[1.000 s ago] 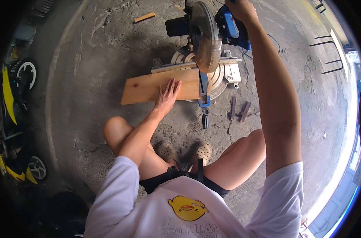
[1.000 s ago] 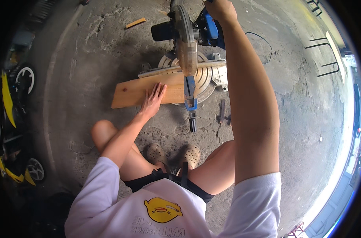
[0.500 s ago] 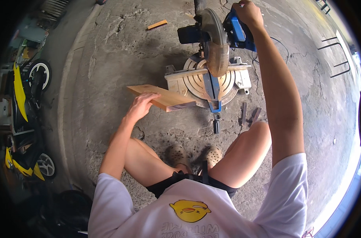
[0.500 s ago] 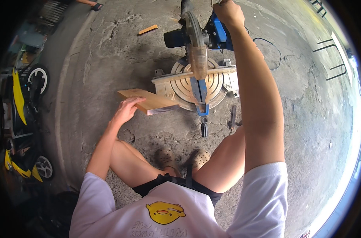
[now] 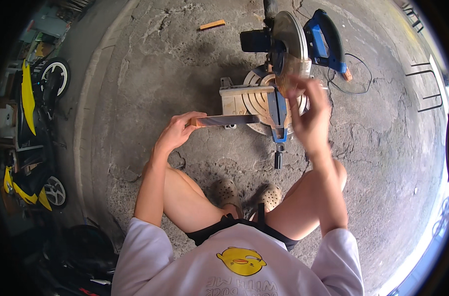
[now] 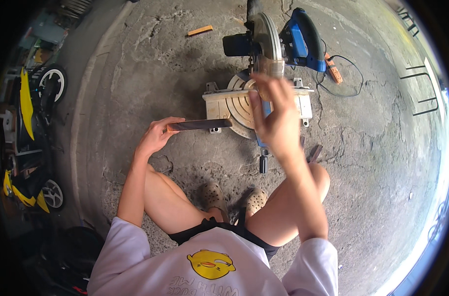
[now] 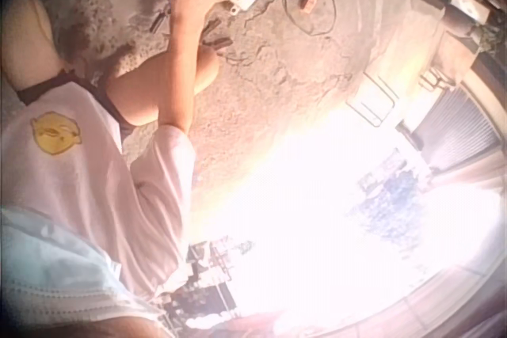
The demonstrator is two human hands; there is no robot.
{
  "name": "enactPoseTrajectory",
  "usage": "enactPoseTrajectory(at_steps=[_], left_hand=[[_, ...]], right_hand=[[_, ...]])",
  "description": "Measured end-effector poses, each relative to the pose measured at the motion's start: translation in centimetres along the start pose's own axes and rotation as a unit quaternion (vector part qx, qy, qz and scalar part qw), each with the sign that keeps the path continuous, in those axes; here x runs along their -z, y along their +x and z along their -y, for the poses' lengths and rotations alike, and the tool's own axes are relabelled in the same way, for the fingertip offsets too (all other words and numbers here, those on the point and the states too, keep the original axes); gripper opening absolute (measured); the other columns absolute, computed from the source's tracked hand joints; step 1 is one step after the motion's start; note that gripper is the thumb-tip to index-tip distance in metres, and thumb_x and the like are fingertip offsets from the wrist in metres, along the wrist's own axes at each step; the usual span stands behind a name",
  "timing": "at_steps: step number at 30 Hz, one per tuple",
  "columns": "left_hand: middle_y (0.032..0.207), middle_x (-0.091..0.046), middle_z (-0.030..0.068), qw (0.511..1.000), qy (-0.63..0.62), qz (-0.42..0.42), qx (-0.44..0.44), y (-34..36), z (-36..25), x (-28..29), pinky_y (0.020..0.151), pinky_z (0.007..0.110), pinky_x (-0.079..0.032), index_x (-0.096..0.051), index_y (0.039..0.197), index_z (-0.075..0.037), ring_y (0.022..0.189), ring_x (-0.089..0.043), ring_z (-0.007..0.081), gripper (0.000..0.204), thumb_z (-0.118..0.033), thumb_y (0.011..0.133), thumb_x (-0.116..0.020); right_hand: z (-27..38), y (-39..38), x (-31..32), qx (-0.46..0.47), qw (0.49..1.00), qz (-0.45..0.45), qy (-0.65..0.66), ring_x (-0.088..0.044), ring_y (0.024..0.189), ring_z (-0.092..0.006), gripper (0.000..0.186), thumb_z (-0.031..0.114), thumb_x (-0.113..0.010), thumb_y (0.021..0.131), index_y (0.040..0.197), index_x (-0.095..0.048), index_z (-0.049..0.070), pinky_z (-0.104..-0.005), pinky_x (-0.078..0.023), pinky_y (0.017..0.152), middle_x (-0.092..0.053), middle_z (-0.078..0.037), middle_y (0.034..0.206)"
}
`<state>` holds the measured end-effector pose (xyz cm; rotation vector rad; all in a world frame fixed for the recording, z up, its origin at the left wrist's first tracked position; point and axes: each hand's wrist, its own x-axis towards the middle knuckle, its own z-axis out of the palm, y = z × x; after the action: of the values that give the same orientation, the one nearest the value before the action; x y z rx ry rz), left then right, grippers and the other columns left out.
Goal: The person picks up a wooden plank and uses a miter saw to cut it into smaller pieces. They then inspect the cut pieces and place them on a table with other materials.
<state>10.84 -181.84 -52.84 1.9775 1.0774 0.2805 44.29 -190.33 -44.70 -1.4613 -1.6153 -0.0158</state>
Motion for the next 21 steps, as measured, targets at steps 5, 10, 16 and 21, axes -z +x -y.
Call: enactPoseTrajectory(at_steps=[5, 10, 16, 21], left_hand=[[0.114, -0.069, 0.0119, 0.999, 0.008, -0.014, -0.043, 1.0, 0.7, -0.6, 0.084, 0.038, -0.056, -0.064, 0.122, -0.004, 0.102, -0.069, 0.0276, 0.035, 0.003, 0.088, -0.063], [0.105, -0.071, 0.0119, 0.999, -0.024, -0.028, -0.035, 1.2, 0.8, -0.9, 0.079, 0.035, -0.056, -0.065, 0.121, -0.005, 0.094, -0.07, 0.0229, 0.035, 0.003, 0.087, -0.065], [0.101, -0.071, 0.0118, 0.998, 0.0, -0.053, -0.039, 1.3, 1.0, -0.6, 0.076, 0.031, -0.055, -0.066, 0.119, -0.006, 0.086, -0.069, 0.0195, 0.034, 0.002, 0.086, -0.067], [0.105, -0.071, 0.0121, 0.998, 0.005, -0.045, -0.052, 1.5, 0.9, -0.7, 0.078, 0.032, -0.055, -0.066, 0.118, -0.006, 0.089, -0.07, 0.0213, 0.033, 0.003, 0.086, -0.067]], right_hand=[[3.0, -7.4, -2.8, -0.226, 0.95, 0.211, 0.044, -0.066, 0.07, -0.0302, 0.083, 0.024, -0.07, 0.088, 0.15, -0.021, 0.0, -0.0396, -0.055, 0.057, -0.062, -0.018, 0.094], [2.5, -10.5, -4.7, -0.176, 0.956, 0.234, 0.014, -0.066, 0.072, -0.0345, 0.097, 0.024, -0.07, 0.087, 0.152, -0.004, -0.004, -0.0415, -0.055, 0.058, -0.062, -0.021, 0.1], [2.4, -10.3, -6.1, -0.144, 0.968, 0.205, 0.002, -0.066, 0.071, -0.0346, 0.095, 0.023, -0.071, 0.086, 0.153, -0.009, -0.003, -0.0399, -0.055, 0.06, -0.062, -0.021, 0.099], [3.2, -9.5, -6.2, -0.151, 0.956, 0.252, -0.005, -0.065, 0.068, -0.0325, 0.095, 0.022, -0.072, 0.085, 0.153, -0.011, -0.002, -0.0389, -0.055, 0.06, -0.062, -0.017, 0.091]])
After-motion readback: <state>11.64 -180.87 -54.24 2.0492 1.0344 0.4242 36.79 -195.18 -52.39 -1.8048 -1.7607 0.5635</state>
